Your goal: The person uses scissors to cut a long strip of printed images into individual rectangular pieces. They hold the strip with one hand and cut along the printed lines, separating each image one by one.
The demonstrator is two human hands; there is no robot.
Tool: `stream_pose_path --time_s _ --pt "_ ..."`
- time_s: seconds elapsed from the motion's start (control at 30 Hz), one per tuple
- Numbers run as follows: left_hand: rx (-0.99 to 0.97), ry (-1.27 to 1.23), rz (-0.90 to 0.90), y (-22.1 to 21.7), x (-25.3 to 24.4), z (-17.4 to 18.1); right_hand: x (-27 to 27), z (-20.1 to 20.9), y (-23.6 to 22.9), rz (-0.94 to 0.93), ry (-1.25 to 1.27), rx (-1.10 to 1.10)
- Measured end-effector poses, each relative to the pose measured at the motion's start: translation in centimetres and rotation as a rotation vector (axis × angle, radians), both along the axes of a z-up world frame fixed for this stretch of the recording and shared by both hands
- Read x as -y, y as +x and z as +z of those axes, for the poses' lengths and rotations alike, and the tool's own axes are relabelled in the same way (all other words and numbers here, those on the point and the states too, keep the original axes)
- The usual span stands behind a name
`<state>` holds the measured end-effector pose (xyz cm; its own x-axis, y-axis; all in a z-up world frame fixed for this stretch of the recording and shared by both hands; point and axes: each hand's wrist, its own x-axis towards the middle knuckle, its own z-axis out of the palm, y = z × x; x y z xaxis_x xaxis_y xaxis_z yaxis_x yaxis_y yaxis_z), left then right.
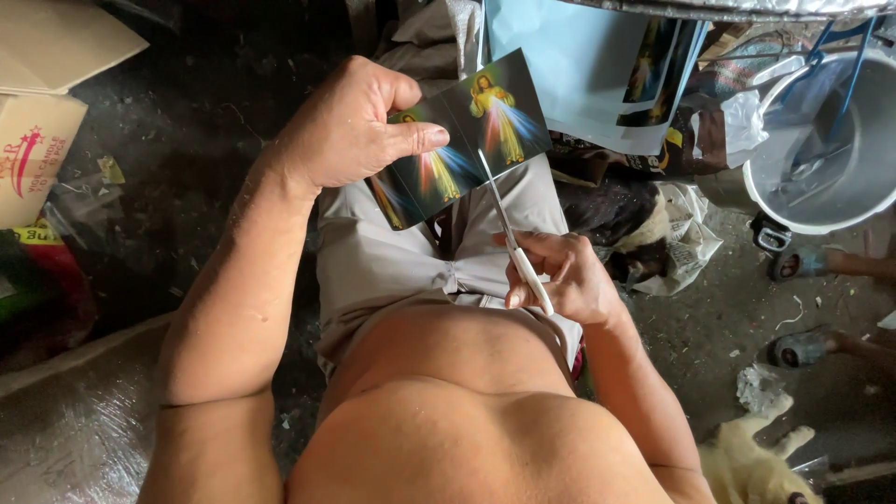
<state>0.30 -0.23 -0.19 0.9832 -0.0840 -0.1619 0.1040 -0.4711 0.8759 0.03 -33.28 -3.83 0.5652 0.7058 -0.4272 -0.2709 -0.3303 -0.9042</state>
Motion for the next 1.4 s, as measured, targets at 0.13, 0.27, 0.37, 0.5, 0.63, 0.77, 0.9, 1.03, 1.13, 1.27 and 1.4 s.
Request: stream_pose_path --time_s 0.13,0.27,0.37,0.5,0.63,0.77,0.9,1.03,1.13,1.27,1.4 --pt "-0.004 -0.001 0.003 0.1 0.3 -0.3 0.1 -0.1 0.3 0.024 -0.015 0.025" --pt "-0.003 -0.017 -0.005 0.2 0.5 -0.5 -0.1 0.2 0.3 0.034 -0.022 0.059" --pt "0.008 -0.032 -0.017 0.3 0.5 -0.5 -0.1 0.1 0.3 0.021 -0.029 0.051" --pt "-0.004 -0.040 -0.025 0.4 0.5 -0.4 0.2 -0.2 0.4 0.026 -0.015 0.046" --pt "-0.014 -0.052 -0.027 0.4 0.5 -0.4 0.5 -0.4 0.4 0.037 -0.003 0.046" --pt "0.008 -0.074 -0.032 0.4 0.5 -0.8 0.4 -0.2 0.5 0.034 0.018 0.052" --pt "-0.047 -0.128 -0.049 0.4 1.3 0.1 0.2 -0.1 0.5 0.012 0.016 0.073" --pt "-0.064 -0.177 -0.072 0.3 2.1 -0.6 0.0 -0.2 0.6 -0.009 0.041 0.058" --pt "-0.062 -0.166 -0.073 0.1 2.3 -1.4 0.3 -0.9 0.7 0.002 0.081 0.032" --pt "0.038 -0.309 -0.085 -0.2 2.9 -0.2 0.7 -2.4 0.6 -0.007 0.214 0.084" --pt "0.142 -0.388 -0.124 -0.7 2.7 0.2 0.6 -2.2 0.7 -0.013 0.223 0.089"
